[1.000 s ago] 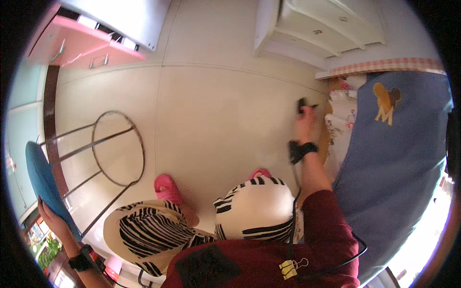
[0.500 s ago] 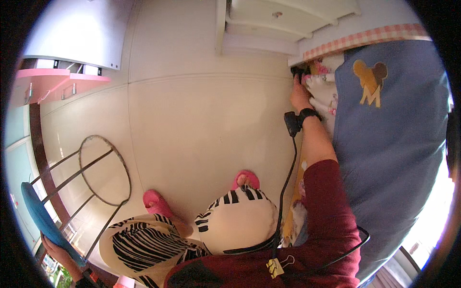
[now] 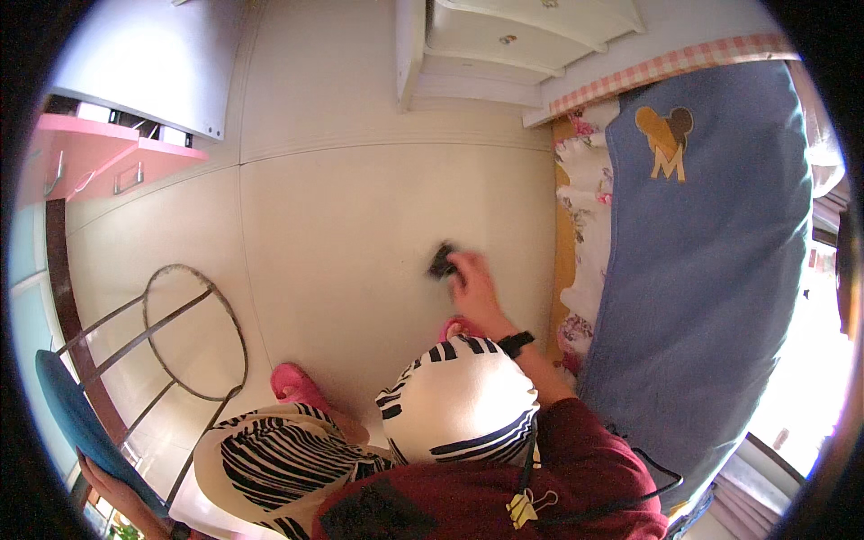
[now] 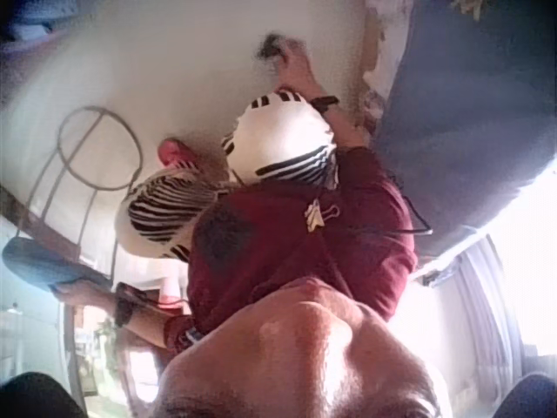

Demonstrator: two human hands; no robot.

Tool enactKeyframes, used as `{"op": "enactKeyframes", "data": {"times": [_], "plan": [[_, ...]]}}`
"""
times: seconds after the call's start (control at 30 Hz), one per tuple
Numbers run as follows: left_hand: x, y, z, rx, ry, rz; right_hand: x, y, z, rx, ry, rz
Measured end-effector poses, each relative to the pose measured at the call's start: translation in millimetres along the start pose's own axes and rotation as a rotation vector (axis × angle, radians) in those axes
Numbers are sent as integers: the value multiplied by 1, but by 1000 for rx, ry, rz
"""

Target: The person wipes the tiled floor with a black cloth, moving a blue cushion and a metal clothes rack to access different areas. They clean under the bed and around furniture, then walk through the living room and into the bathroom.

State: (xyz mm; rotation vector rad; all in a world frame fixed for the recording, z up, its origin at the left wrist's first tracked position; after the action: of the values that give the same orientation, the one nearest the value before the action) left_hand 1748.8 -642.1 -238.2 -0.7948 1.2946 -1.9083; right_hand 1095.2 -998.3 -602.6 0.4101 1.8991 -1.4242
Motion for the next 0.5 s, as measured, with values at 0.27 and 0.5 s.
{"op": "enactKeyframes", "data": {"times": [0.27, 0.5], "plan": [[-6, 9, -12, -16, 92, 69, 113, -77, 79, 440, 377, -68], [12, 10, -11, -89, 45, -88, -29, 53, 41, -41, -251, 234]]}}
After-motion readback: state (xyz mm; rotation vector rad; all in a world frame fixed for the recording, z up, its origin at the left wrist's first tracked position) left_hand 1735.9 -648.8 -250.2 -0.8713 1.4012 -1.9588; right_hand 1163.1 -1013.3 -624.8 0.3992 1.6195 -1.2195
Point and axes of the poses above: each hand's wrist, its own z-axis towards the middle knuckle, its own y-axis out of the palm, x = y × z, the point moved 9 cm from there along z, towards the middle knuckle, and after that the axes turned 4 degrees about -y, right-handed, at the moved point
